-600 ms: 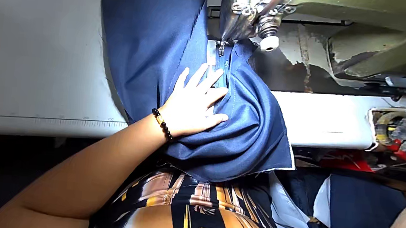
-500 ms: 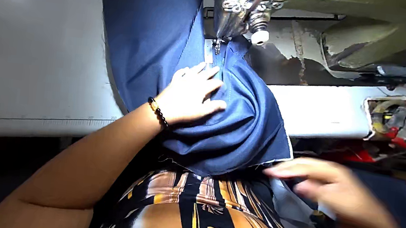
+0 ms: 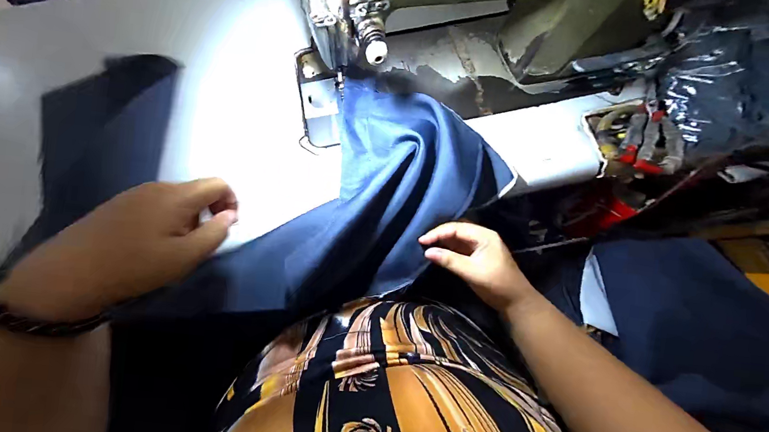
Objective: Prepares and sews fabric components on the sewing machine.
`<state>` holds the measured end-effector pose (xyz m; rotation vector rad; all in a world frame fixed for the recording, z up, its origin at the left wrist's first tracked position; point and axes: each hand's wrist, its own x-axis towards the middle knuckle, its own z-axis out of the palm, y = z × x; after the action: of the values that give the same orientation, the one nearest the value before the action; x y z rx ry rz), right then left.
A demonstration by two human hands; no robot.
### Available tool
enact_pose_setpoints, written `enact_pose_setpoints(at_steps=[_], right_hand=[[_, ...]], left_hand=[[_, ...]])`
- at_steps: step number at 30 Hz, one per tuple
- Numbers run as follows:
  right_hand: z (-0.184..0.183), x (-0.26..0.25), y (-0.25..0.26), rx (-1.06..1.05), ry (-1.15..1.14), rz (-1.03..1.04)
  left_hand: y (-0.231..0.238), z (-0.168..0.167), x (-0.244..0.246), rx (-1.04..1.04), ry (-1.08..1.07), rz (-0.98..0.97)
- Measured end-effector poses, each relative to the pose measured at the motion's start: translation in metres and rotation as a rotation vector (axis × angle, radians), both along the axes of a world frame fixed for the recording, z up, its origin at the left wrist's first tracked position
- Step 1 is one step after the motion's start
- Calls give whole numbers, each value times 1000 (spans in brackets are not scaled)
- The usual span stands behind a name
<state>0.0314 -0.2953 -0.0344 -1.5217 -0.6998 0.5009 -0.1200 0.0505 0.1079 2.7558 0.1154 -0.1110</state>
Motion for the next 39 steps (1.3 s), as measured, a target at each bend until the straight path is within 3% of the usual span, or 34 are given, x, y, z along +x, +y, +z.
enact_pose_setpoints(at_steps=[2,5,6,9,10,11,13,15,17,21,24,26,31,33,36,39], right_hand=[[-4,-6,10,-18,-89,-97],[15,13,-2,-185,-252,-164],[27,31,-20,-237,-307,-272],[57,97,-104,-480,-254,-806],[60,108,-132,-487,-206,-891],[62,108,-150,-492,-156,-863],[52,76,-143,-562,8,-543],[17,33,-96,-672,135,-109],[-13,11,-40,-702,174,125],[-33,-2,20,-427,435,-26],[-41,-10,7,-27,681,-181],[-40,-6,-19,93,707,-308],[5,80,-121,-171,286,-770],[5,116,-164,-454,119,-838],[-30,141,-221,-1131,-99,-668],[-74,137,-235,-1411,-249,-437]], left_hand=[[-22,-20,53,-25,-219,-145],[-32,-79,130,80,-281,-334],[-34,-99,142,129,-270,-377],[-49,-125,132,195,-223,-393],[-52,-130,124,171,-247,-404],[-54,-133,120,134,-279,-418],[-54,-140,116,87,-295,-433],[-54,-139,117,88,-285,-423],[-54,-137,120,66,-302,-433],[-51,-137,117,23,-323,-452],[-49,-135,114,-5,-291,-444],[-49,-138,114,-2,-287,-442],[-69,-146,110,60,-269,-492],[-77,-147,106,75,-313,-559],[-83,-146,96,82,-369,-576],[-87,-143,84,176,-404,-519]])
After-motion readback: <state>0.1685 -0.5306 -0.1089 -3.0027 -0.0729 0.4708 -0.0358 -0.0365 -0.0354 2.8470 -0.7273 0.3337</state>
